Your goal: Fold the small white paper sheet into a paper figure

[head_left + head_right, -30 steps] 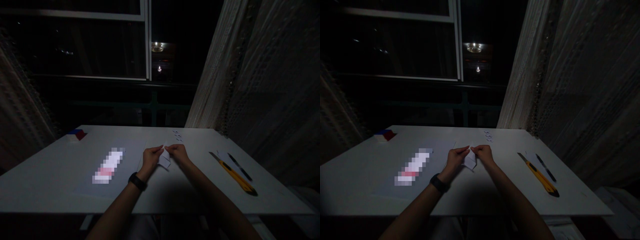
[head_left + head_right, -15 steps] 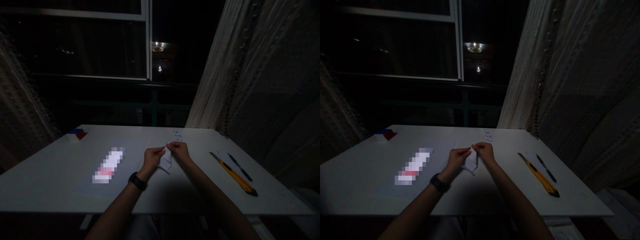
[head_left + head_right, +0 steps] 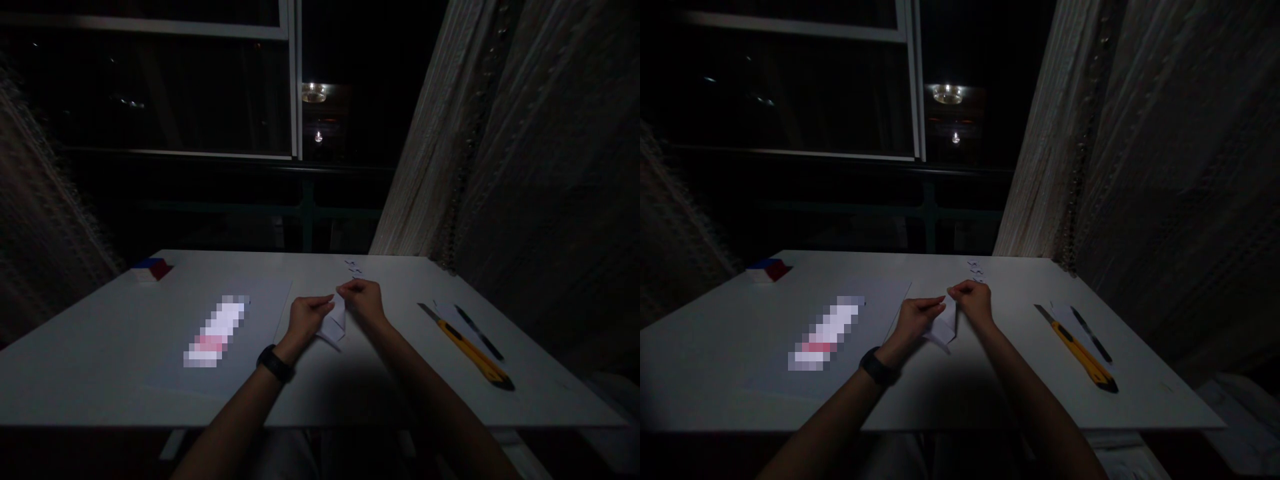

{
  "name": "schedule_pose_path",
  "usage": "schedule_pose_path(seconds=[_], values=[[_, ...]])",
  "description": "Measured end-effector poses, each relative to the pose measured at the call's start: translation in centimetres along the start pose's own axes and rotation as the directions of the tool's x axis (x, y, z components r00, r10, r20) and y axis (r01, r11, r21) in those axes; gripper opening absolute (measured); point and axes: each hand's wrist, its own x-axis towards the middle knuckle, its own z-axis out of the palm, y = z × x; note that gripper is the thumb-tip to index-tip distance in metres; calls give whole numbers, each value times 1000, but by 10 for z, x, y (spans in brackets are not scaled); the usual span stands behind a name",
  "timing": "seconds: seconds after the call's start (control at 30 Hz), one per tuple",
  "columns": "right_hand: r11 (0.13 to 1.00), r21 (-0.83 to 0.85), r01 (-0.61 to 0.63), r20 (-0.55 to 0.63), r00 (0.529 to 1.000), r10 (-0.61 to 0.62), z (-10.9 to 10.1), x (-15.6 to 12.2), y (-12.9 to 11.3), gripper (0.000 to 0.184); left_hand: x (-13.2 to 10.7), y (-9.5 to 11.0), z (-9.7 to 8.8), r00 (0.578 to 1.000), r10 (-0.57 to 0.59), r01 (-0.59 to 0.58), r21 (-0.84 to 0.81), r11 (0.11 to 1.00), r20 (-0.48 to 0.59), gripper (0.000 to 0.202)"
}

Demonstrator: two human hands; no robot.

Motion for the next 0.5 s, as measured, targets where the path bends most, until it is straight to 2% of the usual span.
schedule_pose_path(seconds=[0.1, 0.27, 0.43, 0.5], values=[[1000, 8, 6, 22, 1000, -6, -1, 2, 0, 20, 0, 0, 1, 1000, 19, -19, 15, 1000, 3, 28], [999, -43, 14, -11, 1000, -15, 1, 0, 0, 21, 1, -3, 1, 1000, 19, -19, 11, 1000, -2, 28], [994, -106, -24, 156, 987, 40, 3, -6, 3, 33, 5, -4, -3, 992, -23, 19, -37, 999, -124, 29], [989, -136, -50, 187, 980, 75, 5, -7, 7, 34, 5, -2, -4, 988, -49, 39, -71, 997, -145, 29]])
